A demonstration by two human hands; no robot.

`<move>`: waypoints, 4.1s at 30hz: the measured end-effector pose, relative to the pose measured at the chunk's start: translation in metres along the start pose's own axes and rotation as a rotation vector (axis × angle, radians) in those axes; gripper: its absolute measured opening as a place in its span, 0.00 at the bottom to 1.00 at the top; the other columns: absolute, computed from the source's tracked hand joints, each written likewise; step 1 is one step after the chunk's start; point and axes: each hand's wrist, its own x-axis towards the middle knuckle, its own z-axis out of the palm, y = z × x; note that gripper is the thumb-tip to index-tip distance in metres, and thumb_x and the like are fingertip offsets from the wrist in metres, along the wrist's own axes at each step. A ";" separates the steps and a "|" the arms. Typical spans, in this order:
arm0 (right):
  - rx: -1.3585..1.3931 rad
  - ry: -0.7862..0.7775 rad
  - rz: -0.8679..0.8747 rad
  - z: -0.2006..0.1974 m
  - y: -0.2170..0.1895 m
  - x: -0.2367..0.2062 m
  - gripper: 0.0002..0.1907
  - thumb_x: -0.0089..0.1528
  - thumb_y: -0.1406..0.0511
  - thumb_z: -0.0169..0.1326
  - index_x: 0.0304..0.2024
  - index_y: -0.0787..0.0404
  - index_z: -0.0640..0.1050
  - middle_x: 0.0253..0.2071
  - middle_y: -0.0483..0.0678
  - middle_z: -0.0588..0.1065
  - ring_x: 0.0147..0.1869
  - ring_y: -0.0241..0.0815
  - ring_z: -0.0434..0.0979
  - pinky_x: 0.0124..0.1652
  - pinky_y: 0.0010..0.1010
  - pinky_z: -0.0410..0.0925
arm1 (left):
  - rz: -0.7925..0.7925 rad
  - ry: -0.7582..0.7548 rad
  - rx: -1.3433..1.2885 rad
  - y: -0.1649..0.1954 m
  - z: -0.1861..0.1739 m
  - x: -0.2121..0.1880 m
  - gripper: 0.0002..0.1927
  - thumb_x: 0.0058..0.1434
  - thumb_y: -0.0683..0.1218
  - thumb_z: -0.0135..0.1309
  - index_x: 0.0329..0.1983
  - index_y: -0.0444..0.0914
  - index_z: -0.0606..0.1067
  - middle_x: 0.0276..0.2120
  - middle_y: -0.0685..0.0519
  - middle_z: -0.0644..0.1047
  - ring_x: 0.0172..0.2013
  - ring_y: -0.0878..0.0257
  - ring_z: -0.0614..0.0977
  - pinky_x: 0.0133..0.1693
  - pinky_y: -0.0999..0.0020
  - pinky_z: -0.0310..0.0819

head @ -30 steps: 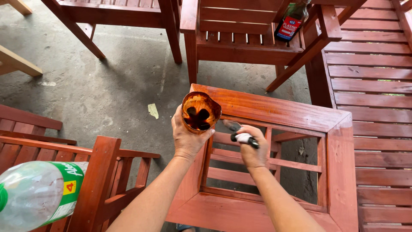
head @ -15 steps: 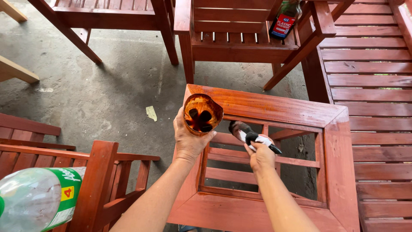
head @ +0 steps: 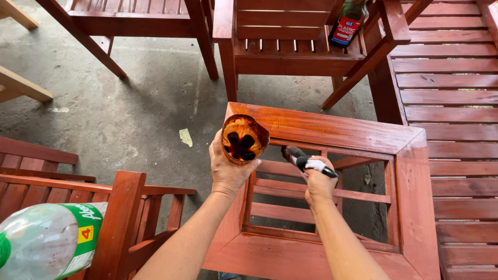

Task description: The person applies reddish-brown wood stain to wooden furniture using a brush, holding a cut plastic bottle of stain in one hand. They first coat the legs and frame of a slatted bench, then move to a small slatted table and brush stain onto its frame and inner slats.

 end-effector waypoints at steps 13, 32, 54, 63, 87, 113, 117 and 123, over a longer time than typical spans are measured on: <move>-0.718 -0.165 -0.523 0.009 -0.040 -0.038 0.12 0.56 0.75 0.60 0.39 0.55 0.80 0.40 0.48 0.80 0.46 0.48 0.82 0.46 0.35 0.73 | -0.018 0.017 0.000 0.017 0.023 -0.007 0.58 0.36 0.43 0.77 0.69 0.50 0.55 0.61 0.50 0.63 0.62 0.55 0.71 0.65 0.61 0.70; -0.955 -0.582 -1.049 0.044 -0.086 -0.064 0.04 0.57 0.70 0.58 0.34 0.57 0.78 0.43 0.50 0.78 0.52 0.54 0.79 0.54 0.41 0.72 | -0.021 -0.015 -0.049 0.012 0.013 0.004 0.61 0.39 0.42 0.77 0.70 0.54 0.50 0.61 0.51 0.56 0.64 0.57 0.68 0.65 0.65 0.65; -1.204 -0.421 -0.811 0.047 -0.083 -0.086 0.09 0.51 0.71 0.60 0.32 0.52 0.80 0.38 0.45 0.77 0.46 0.50 0.78 0.40 0.41 0.72 | 0.042 0.065 0.039 0.013 0.016 0.004 0.63 0.37 0.42 0.78 0.69 0.52 0.49 0.60 0.48 0.58 0.62 0.54 0.69 0.65 0.62 0.69; -0.984 -0.679 -0.922 0.036 -0.063 -0.096 0.11 0.47 0.75 0.57 0.31 0.58 0.78 0.39 0.48 0.77 0.45 0.53 0.78 0.41 0.40 0.72 | 0.036 0.063 0.027 0.003 0.006 0.008 0.63 0.39 0.43 0.77 0.70 0.52 0.48 0.60 0.49 0.57 0.63 0.55 0.69 0.67 0.64 0.67; -1.104 -0.221 -0.948 -0.098 -0.120 -0.005 0.16 0.47 0.78 0.51 0.35 0.57 0.78 0.45 0.52 0.77 0.53 0.54 0.78 0.52 0.39 0.71 | 0.060 0.071 0.038 0.013 0.011 0.007 0.62 0.37 0.43 0.78 0.69 0.54 0.49 0.60 0.49 0.59 0.63 0.55 0.68 0.68 0.63 0.67; -0.849 -0.711 -0.881 0.097 -0.056 -0.072 0.16 0.46 0.80 0.55 0.31 0.58 0.78 0.39 0.47 0.78 0.46 0.48 0.80 0.45 0.33 0.73 | 0.101 0.192 0.048 -0.003 -0.039 0.006 0.62 0.37 0.46 0.79 0.70 0.46 0.52 0.60 0.45 0.60 0.62 0.53 0.69 0.64 0.59 0.69; -0.702 -0.586 -0.699 0.085 -0.061 -0.059 0.14 0.50 0.80 0.57 0.34 0.59 0.78 0.36 0.45 0.79 0.43 0.40 0.79 0.44 0.30 0.72 | 0.058 0.176 0.057 0.000 -0.039 0.007 0.62 0.36 0.46 0.79 0.69 0.48 0.52 0.60 0.46 0.60 0.61 0.53 0.70 0.64 0.60 0.70; -0.250 -0.143 -0.274 0.098 -0.039 -0.040 0.13 0.53 0.78 0.63 0.34 0.60 0.75 0.31 0.43 0.74 0.33 0.32 0.74 0.31 0.25 0.72 | 0.005 0.100 0.089 0.005 -0.037 0.008 0.61 0.39 0.46 0.78 0.70 0.52 0.49 0.61 0.46 0.58 0.63 0.53 0.68 0.66 0.60 0.68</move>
